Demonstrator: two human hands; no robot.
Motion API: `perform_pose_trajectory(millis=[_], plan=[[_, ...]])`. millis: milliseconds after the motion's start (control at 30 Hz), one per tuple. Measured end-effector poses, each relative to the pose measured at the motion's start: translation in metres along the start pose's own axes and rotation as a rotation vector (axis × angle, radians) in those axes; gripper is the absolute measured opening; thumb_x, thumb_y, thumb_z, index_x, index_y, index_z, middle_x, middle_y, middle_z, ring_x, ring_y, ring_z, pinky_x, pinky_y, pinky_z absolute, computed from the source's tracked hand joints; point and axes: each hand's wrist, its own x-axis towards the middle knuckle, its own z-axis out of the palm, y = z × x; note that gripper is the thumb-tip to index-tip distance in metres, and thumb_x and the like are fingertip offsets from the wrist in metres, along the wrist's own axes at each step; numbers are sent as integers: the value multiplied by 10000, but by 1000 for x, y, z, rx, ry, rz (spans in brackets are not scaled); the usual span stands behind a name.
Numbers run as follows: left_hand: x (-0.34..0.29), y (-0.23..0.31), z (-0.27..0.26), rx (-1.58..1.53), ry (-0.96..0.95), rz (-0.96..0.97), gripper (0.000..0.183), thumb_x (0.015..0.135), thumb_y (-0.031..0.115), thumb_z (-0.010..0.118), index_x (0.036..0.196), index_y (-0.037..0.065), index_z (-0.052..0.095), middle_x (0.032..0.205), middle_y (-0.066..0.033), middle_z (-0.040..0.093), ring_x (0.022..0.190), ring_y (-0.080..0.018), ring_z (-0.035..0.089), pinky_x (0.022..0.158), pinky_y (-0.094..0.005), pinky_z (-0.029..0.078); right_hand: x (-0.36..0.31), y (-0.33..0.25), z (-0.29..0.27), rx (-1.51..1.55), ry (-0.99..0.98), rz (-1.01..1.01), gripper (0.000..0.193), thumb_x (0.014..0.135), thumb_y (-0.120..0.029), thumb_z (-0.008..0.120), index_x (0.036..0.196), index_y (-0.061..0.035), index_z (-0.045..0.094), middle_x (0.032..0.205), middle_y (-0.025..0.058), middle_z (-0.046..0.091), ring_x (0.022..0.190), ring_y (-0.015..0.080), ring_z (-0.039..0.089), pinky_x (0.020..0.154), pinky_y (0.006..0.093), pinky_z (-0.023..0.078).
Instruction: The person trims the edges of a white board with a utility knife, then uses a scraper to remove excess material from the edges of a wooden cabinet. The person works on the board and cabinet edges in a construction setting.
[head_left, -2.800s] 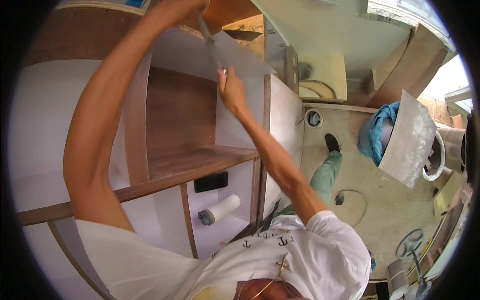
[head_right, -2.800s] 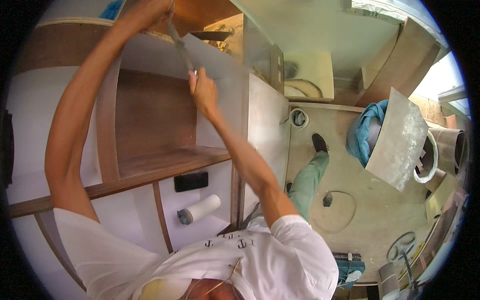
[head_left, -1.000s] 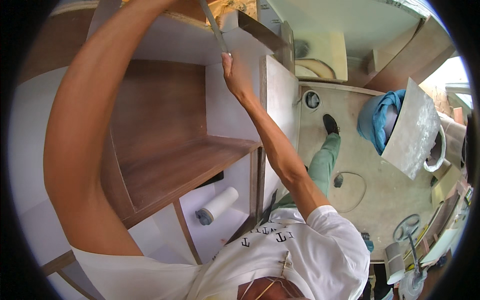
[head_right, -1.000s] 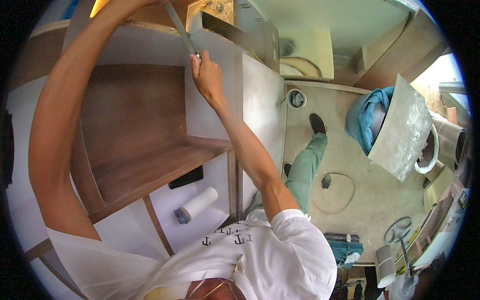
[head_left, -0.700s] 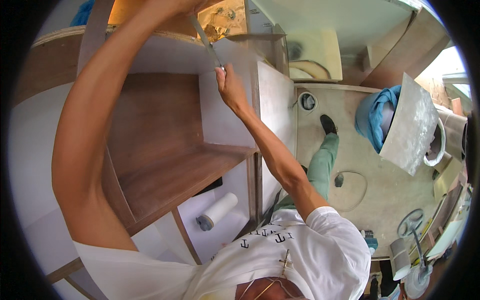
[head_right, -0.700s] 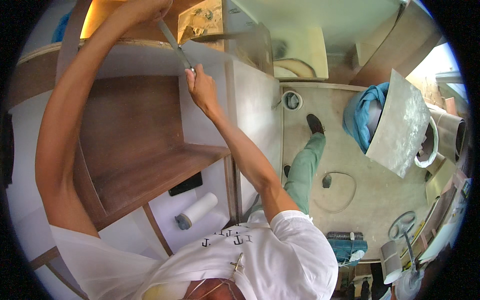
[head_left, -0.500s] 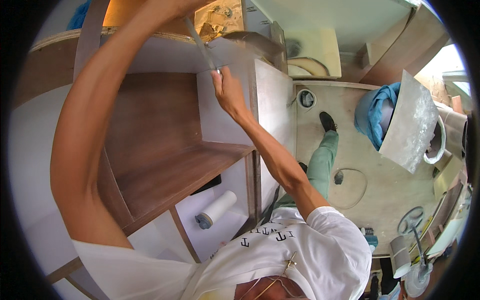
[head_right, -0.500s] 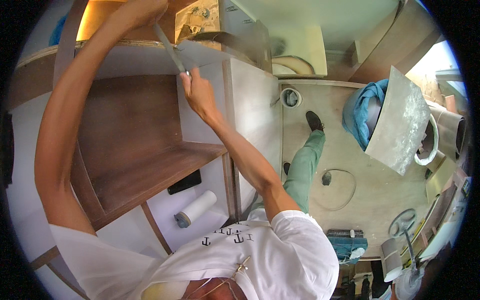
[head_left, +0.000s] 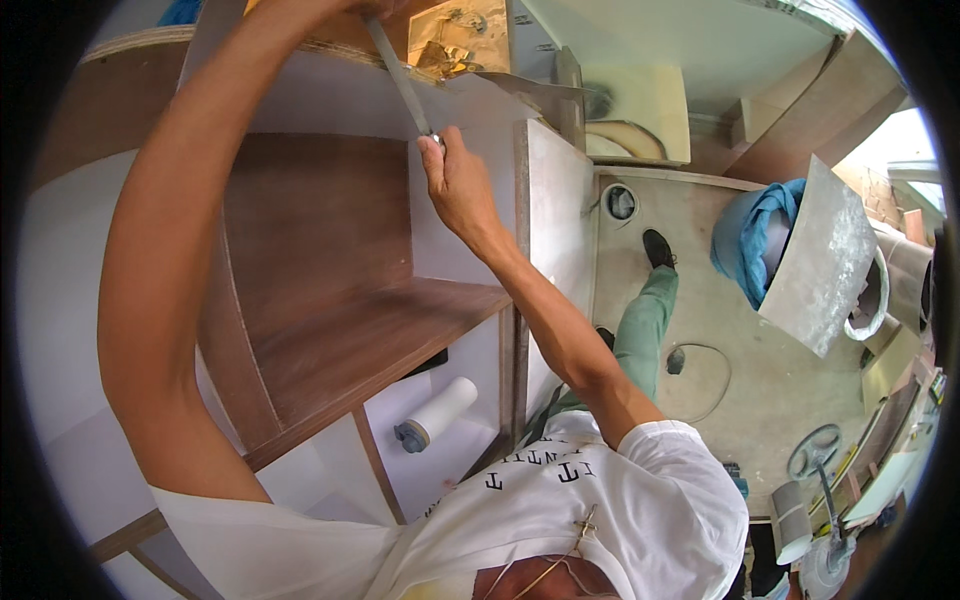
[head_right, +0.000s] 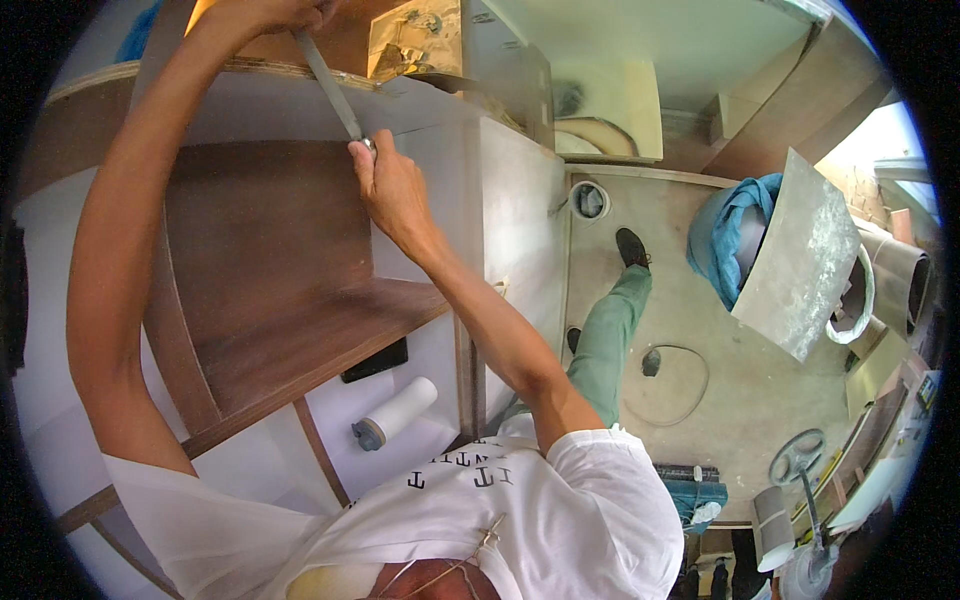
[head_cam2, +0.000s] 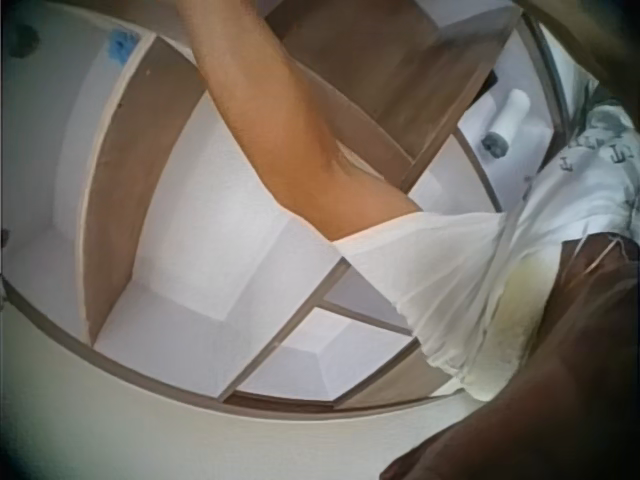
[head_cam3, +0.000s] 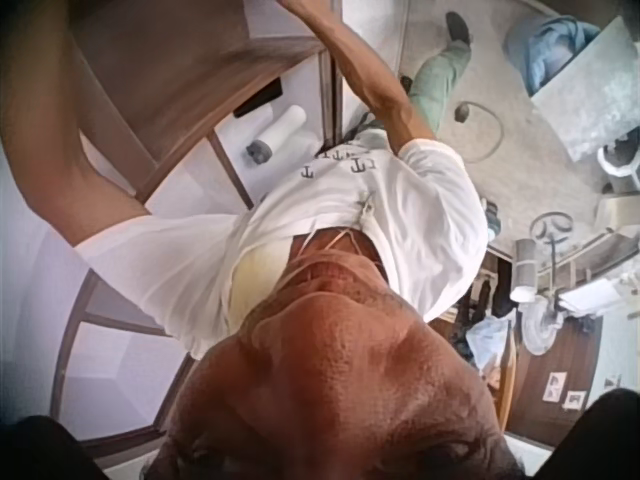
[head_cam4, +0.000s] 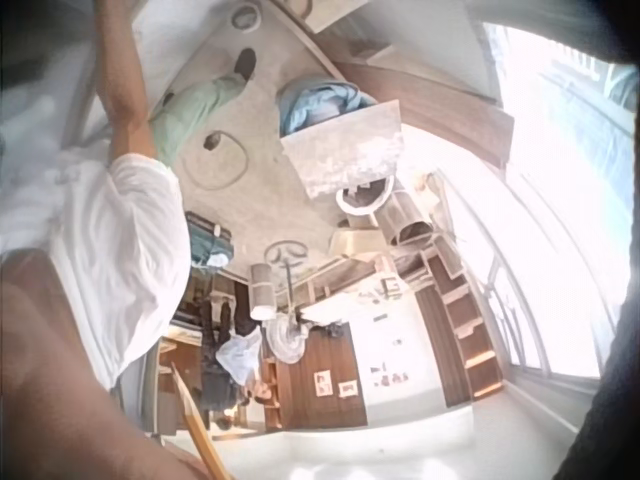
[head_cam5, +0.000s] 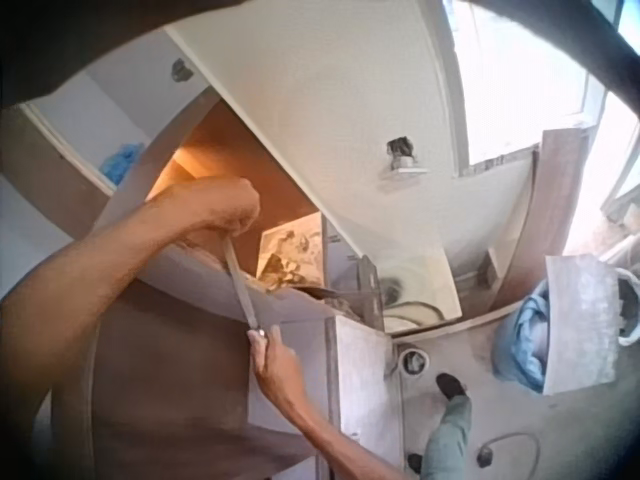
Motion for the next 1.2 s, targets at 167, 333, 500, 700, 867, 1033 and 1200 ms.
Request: perform_pose_trajectory(millis=[167, 333, 500, 700, 867, 1033, 1200], plan=[[-33, -11, -18, -144, 153, 15, 109, 748, 84, 683, 828, 66, 755, 758, -150, 710, 705, -313, 695, 609, -414, 525, 10, -8, 2, 27, 48, 15, 344, 1042, -331, 479, 973, 5, 485, 692, 251, 584, 647, 467, 570, 592, 502, 421], [-32, 18, -18, -156, -46, 0, 124, 729, 81, 714, 845, 79, 756, 756, -158, 706, 724, -317, 700, 611, -422, 522, -21, 26, -5, 27, 87, 66, 325, 1041, -308, 483, 968, 10, 482, 702, 250, 609, 666, 477, 597, 603, 495, 450], [-26, 47, 4, -184, -12, 69, 111, 698, 110, 726, 801, 74, 745, 763, -166, 701, 729, -335, 700, 595, -425, 514, -41, 61, -7, 35, 40, 60, 323, 1040, -324, 489, 976, -7, 480, 698, 240, 602, 654, 470, 590, 580, 485, 442], [10, 32, 35, -208, 47, 123, 76, 681, 103, 707, 738, 56, 722, 738, -176, 686, 689, -345, 685, 575, -432, 503, -2, 86, -13, -62, 92, -36, 324, 1035, -340, 497, 998, -19, 481, 722, 266, 605, 699, 504, 589, 589, 533, 430], [30, 26, 40, -163, -4, 134, 77, 693, 116, 677, 697, 46, 711, 687, -175, 669, 621, -329, 665, 541, -429, 487, 13, 94, -25, -105, 131, -136, 381, 1036, -385, 466, 1021, -5, 493, 749, 297, 619, 740, 531, 588, 635, 583, 425], [38, 16, 49, -140, 79, 135, 80, 695, 133, 680, 704, 65, 721, 685, -154, 678, 620, -315, 665, 543, -429, 492, 21, 84, -30, -119, -34, -2, 399, 1031, -390, 472, 1045, 7, 509, 778, 322, 625, 783, 535, 598, 674, 579, 441], [72, -9, 62, -75, 125, 47, 57, 664, 106, 712, 712, 85, 734, 701, -133, 694, 657, -301, 683, 562, -419, 508, 55, 88, -33, -104, 29, -126, 397, 1034, -368, 475, 1050, 26, 518, 760, 319, 617, 771, 528, 601, 681, 562, 442]])
